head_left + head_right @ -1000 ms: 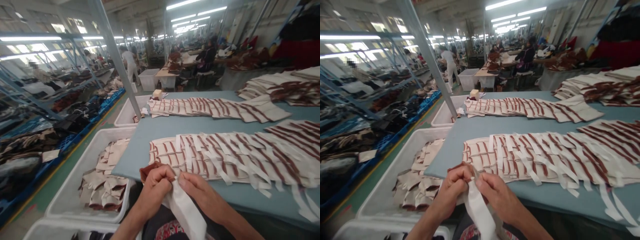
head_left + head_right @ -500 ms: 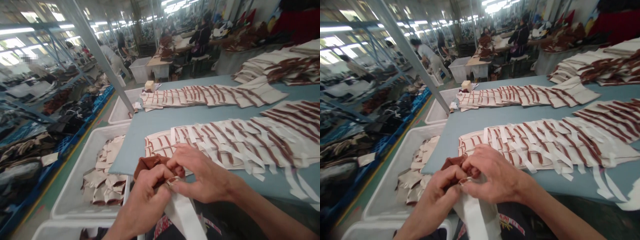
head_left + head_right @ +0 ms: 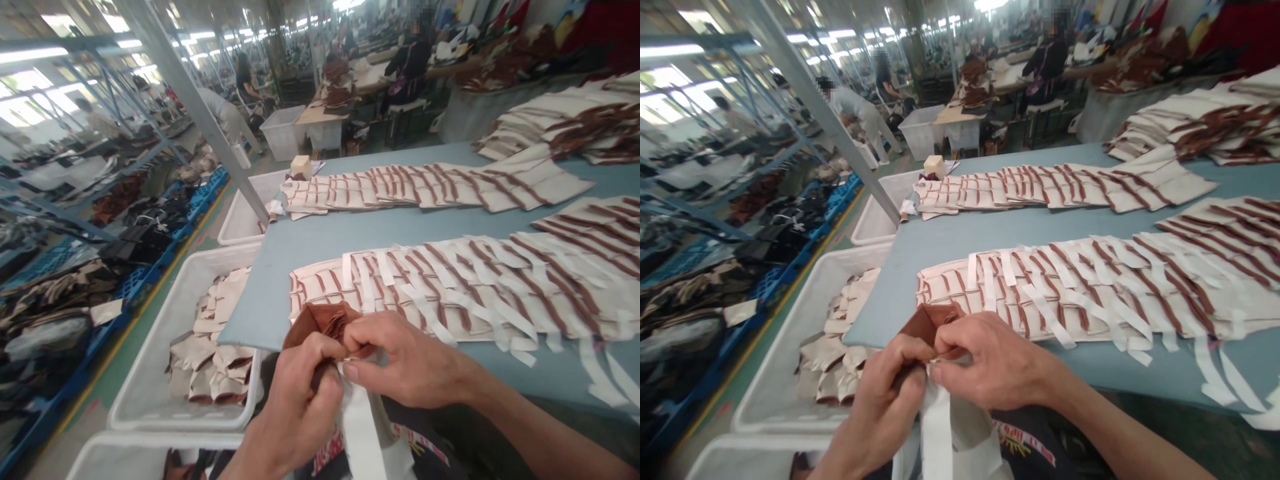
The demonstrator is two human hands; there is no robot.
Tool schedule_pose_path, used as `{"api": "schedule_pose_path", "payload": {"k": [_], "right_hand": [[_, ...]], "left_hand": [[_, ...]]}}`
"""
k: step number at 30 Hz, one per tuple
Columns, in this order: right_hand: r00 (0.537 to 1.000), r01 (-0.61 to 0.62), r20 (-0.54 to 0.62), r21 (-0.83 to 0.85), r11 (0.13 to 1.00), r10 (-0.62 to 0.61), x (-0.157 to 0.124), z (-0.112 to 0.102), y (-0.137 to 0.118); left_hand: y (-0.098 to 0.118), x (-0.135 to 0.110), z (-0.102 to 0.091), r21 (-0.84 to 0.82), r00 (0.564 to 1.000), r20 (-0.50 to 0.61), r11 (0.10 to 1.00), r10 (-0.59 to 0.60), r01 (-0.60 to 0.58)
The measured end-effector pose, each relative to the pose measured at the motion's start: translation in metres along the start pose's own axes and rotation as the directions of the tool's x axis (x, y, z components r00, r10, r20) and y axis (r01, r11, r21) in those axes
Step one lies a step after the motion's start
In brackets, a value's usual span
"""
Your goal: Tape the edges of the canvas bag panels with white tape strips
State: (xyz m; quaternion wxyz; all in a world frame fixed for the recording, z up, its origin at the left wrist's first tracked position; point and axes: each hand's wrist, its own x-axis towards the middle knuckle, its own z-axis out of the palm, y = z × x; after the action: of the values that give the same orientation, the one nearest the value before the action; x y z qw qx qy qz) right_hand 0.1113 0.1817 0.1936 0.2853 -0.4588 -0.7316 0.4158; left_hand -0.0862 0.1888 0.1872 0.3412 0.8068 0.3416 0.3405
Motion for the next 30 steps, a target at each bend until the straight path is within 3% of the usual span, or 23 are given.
{"api": "schedule_pose_path", "payload": {"k": [3,6,11,15,19,22,24,26,28,30], "right_hand": [[0.997,-0.074,0.029,0.162,0.984,0.071,-0.002,0.004,0.006],[0.984,-0.163,0.127,0.361,0.918,0.125,-0.007,0.009,0.014],[0.990,-0.132,0.127,0.626,0.769,0.066,-0.011,0.019,0.023],[0.983,-0.165,0.170,0.663,0.730,0.067,-0.010,0.022,0.022],[0.980,-0.140,0.191,0.483,0.864,0.052,-0.016,0.009,0.005],[0.992,0.007,0.122,0.120,0.993,-0.022,-0.022,-0.003,-0.016],[0.987,0.143,0.095,-0.121,0.982,-0.132,-0.025,-0.007,-0.028],[0.972,0.236,0.091,-0.301,0.924,-0.219,-0.028,-0.006,-0.037],[0.956,0.291,0.106,-0.430,0.855,-0.272,-0.029,-0.002,-0.042],[0.948,0.316,0.128,-0.499,0.807,-0.292,-0.031,0.002,-0.043]], "left_hand": [[-0.012,0.000,0.005,0.026,0.974,-0.016,0.973,0.228,-0.227],[-0.024,0.000,0.009,0.007,0.924,-0.002,0.924,0.382,-0.382],[-0.039,-0.001,0.013,0.010,0.900,-0.006,0.900,0.436,-0.436],[-0.040,-0.003,0.014,-0.026,0.909,-0.029,0.909,0.416,-0.416],[-0.028,-0.010,0.004,-0.050,0.925,-0.066,0.924,0.375,-0.378],[-0.015,-0.012,-0.013,-0.092,0.980,0.022,0.977,0.196,-0.193],[-0.007,-0.010,-0.024,-0.176,0.983,0.175,0.984,0.062,-0.030],[-0.002,-0.006,-0.032,-0.210,0.945,0.326,0.975,0.000,0.073],[0.000,-0.004,-0.037,-0.170,0.912,0.408,0.985,0.035,0.039],[0.000,-0.006,-0.040,-0.073,0.894,0.426,0.990,0.141,-0.121]]}}
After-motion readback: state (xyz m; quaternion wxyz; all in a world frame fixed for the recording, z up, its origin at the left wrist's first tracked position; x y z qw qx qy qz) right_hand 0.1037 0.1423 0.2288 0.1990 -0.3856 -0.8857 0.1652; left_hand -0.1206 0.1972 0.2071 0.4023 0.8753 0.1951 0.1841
